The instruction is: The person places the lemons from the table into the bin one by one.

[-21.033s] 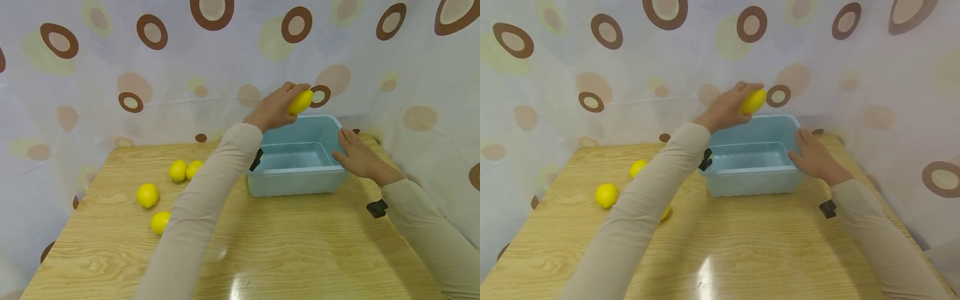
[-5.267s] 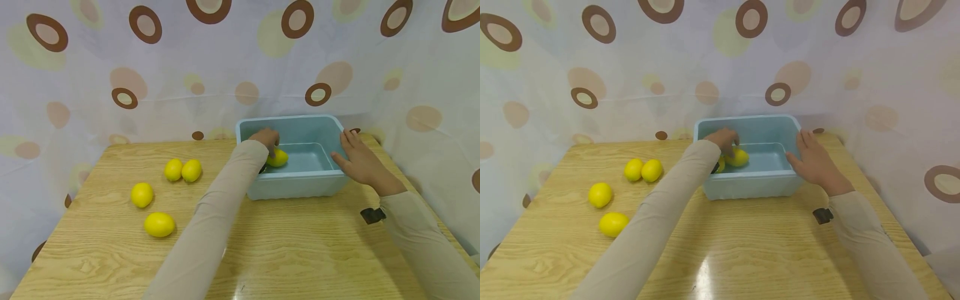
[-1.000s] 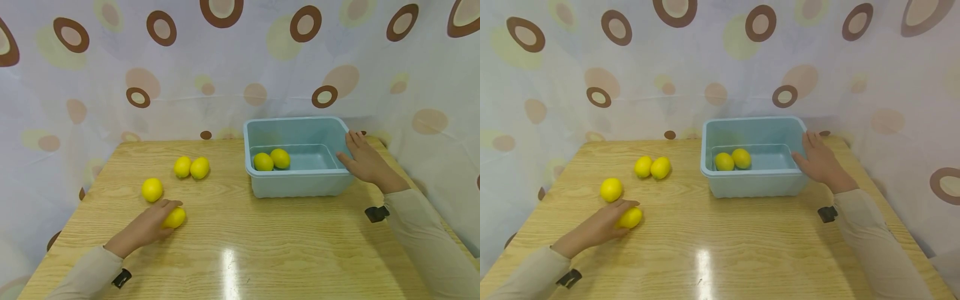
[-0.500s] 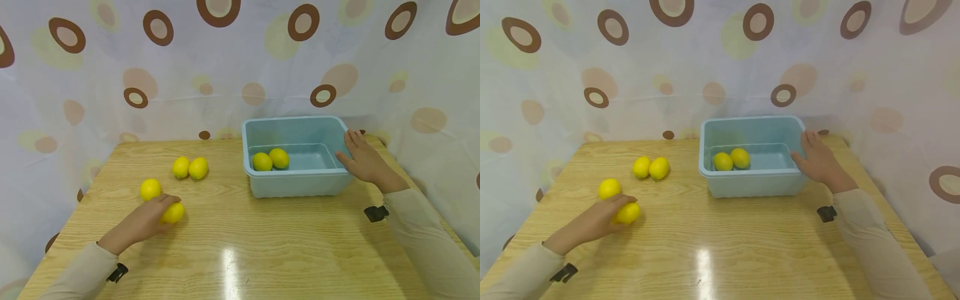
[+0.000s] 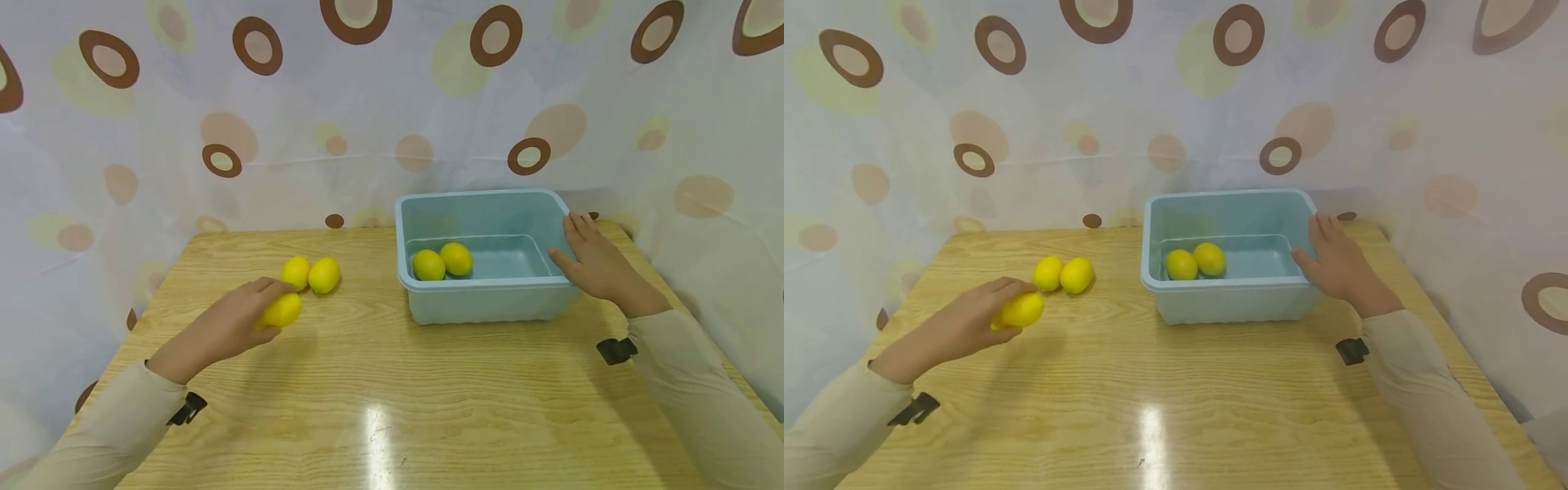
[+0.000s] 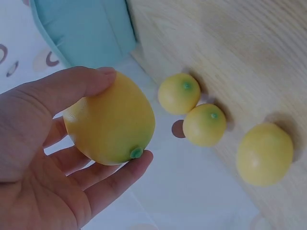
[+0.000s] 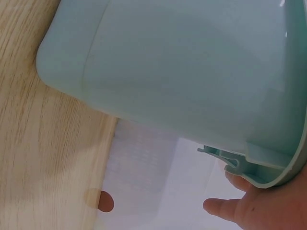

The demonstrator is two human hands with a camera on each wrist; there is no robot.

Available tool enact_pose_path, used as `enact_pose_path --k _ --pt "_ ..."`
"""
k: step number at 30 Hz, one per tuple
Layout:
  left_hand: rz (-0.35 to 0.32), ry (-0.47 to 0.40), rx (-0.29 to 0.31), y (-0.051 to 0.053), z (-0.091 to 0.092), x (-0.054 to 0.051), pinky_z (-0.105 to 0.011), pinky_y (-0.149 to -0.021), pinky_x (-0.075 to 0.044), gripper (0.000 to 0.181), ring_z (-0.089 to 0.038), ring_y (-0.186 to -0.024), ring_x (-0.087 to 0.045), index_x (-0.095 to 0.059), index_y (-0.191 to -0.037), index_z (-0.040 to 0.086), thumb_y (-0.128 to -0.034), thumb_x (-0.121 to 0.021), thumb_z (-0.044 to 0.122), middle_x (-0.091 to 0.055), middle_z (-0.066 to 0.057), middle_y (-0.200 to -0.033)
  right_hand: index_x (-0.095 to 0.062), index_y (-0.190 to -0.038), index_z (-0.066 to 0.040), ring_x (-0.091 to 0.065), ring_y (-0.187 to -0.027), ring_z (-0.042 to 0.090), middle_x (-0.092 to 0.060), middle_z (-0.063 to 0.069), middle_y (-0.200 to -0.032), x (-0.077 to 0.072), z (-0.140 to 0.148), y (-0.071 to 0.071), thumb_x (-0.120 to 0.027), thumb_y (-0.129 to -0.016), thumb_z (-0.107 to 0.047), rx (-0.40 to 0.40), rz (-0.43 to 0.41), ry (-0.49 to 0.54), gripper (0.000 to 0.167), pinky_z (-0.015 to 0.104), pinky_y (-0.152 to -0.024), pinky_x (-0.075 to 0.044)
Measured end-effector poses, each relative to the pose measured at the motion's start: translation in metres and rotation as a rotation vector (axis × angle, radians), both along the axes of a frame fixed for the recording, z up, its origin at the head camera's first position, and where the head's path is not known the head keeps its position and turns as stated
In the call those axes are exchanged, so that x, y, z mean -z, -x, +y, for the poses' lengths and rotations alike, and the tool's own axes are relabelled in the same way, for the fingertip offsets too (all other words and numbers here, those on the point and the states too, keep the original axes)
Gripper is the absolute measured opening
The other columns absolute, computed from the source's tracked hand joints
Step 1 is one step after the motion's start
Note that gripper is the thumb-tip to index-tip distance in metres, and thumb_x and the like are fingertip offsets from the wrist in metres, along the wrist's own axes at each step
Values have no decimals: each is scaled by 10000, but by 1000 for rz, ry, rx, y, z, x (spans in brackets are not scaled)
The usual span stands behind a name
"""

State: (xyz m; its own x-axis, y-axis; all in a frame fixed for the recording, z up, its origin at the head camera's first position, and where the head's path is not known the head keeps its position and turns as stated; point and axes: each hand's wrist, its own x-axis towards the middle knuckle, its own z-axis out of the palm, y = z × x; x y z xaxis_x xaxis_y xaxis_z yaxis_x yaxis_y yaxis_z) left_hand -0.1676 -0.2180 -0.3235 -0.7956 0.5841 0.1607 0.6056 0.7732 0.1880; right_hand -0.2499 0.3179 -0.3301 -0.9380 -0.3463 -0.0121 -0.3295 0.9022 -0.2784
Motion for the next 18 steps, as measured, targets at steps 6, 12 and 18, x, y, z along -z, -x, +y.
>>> enact_pose_path --k 6,12,18 --pt "6 38 39 13 13 -16 -461 -820 -531 567 -329 -976 -622 -555 -1256 -28 -744 -792 25 -603 -186 -1169 23 -1432 187 136 -1394 490 101 376 -1502 1 0 -1 -261 -1046 -381 -2 1 5 742 581 -1135 6" --pt "9 14 71 25 27 -34 -462 -867 -512 581 -327 -1022 -601 -539 -1280 -8 -756 -786 32 -587 -170 -1208 24 -1442 168 138 -1404 472 105 351 -1516 1 0 -2 -289 -1040 -396 9 -8 24 760 577 -1138 9" --pt "49 14 121 31 41 -49 -461 -884 -503 583 -324 -1058 -582 -527 -1298 8 -771 -775 35 -571 -160 -1235 8 -1443 171 124 -1404 480 87 358 -1516 1 -1 -1 -285 -1041 -390 4 13 20 750 578 -1138 -4"
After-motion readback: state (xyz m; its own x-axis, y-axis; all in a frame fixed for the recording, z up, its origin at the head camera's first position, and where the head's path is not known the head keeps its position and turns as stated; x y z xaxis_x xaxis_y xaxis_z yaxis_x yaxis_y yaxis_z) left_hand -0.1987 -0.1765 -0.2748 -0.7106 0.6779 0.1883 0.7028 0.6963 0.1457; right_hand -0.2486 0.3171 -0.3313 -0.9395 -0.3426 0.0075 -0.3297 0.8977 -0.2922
